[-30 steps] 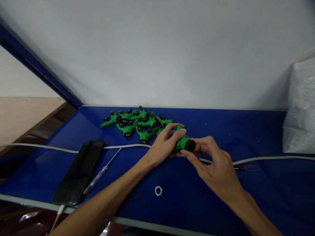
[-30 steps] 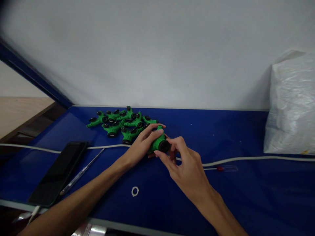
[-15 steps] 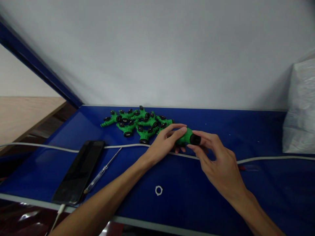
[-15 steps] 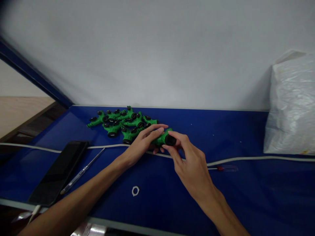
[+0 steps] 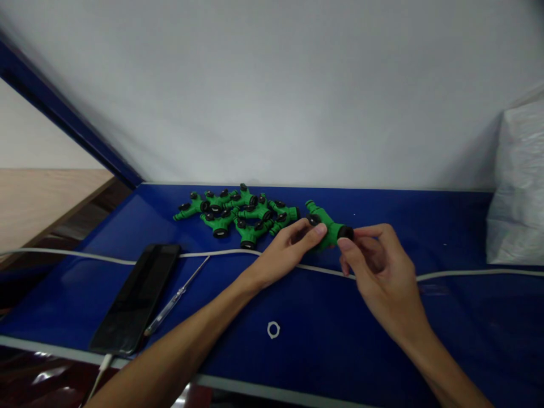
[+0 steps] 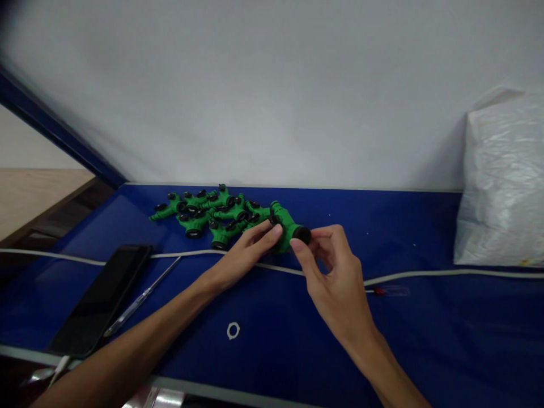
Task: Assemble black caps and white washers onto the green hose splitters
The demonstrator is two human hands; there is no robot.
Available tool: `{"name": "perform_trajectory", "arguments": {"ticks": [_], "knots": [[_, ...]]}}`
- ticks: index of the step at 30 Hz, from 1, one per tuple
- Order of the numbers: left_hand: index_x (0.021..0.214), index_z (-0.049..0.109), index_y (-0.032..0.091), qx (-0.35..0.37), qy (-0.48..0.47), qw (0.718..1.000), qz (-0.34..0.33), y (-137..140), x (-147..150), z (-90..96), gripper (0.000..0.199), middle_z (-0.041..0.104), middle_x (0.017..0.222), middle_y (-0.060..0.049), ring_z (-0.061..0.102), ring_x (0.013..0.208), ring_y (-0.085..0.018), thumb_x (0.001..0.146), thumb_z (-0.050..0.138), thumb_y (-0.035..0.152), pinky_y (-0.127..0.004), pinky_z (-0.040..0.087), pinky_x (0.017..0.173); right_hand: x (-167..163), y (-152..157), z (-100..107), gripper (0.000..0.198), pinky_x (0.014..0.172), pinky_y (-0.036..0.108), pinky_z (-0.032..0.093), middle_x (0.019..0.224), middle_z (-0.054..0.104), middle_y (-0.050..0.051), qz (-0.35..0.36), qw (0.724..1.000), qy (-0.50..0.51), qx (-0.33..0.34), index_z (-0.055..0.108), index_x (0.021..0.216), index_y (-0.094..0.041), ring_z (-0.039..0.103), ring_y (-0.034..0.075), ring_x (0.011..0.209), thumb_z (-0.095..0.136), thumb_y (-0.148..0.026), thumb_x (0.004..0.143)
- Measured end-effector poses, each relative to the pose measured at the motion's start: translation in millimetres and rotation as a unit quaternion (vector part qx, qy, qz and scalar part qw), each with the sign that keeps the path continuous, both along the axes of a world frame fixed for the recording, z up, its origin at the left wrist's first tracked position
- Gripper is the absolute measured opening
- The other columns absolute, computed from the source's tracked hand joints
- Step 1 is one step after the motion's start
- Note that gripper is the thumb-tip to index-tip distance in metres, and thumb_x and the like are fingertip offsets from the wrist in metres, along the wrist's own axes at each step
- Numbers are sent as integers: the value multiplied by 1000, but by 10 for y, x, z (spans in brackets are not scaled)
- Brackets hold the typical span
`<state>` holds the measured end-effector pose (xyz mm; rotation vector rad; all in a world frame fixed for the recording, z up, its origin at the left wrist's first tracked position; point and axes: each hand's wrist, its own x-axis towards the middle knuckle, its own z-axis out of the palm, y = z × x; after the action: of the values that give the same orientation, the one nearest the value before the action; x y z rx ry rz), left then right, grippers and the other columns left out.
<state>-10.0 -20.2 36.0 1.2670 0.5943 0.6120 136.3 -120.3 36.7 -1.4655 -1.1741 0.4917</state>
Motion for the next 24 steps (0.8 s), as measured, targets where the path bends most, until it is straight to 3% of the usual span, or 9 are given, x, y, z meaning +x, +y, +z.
{"name": "perform_trajectory", "arguments": {"ticks": [4,9,13,17,20,24], "knots": [[100,69,15,-42,-7,999,17,21,14,12,41,68,96,-5,64,87,-17,86,72,54,-30,49,86,-4,7,-57,34,72,30,59,96,71,2,21,992,-120,27,57,123,-25,71,17,79,69,-40,95],[114,68,18,-45,16,998,38,0,2,55,39,63,84,-1,53,62,-11,86,67,45,-27,44,64,-15,15,-39,26,75,30,61,94,75,4,31,971,-229,64,60,123,-24,75,18,82,65,-30,98],[104,69,20,-33,57,995,71,-55,1,100,31,61,85,-1,52,67,-13,84,67,44,-25,40,62,-51,4,-32,23,67,28,61,85,75,3,40,982,-180,41,58,114,-22,75,18,73,65,-36,98],[107,69,21,-31,62,995,77,-78,9,125,33,62,91,-1,53,75,-14,82,69,42,-24,41,65,-102,6,-25,26,61,25,57,73,69,-1,37,994,-100,2,53,106,-23,70,15,64,66,-44,97],[112,70,20,-61,48,993,93,-35,4,111,39,57,84,1,49,67,-11,83,69,46,-23,37,59,-107,16,-3,28,54,24,51,63,63,-5,41,994,-89,-47,53,99,-24,63,14,56,63,-50,97],[124,66,18,-75,13,989,125,80,-27,56,51,48,72,5,40,53,-6,88,63,54,-21,28,52,-133,-13,-6,24,57,26,52,69,67,-2,148,974,-149,-89,64,94,-23,64,15,60,63,-47,98]]}}
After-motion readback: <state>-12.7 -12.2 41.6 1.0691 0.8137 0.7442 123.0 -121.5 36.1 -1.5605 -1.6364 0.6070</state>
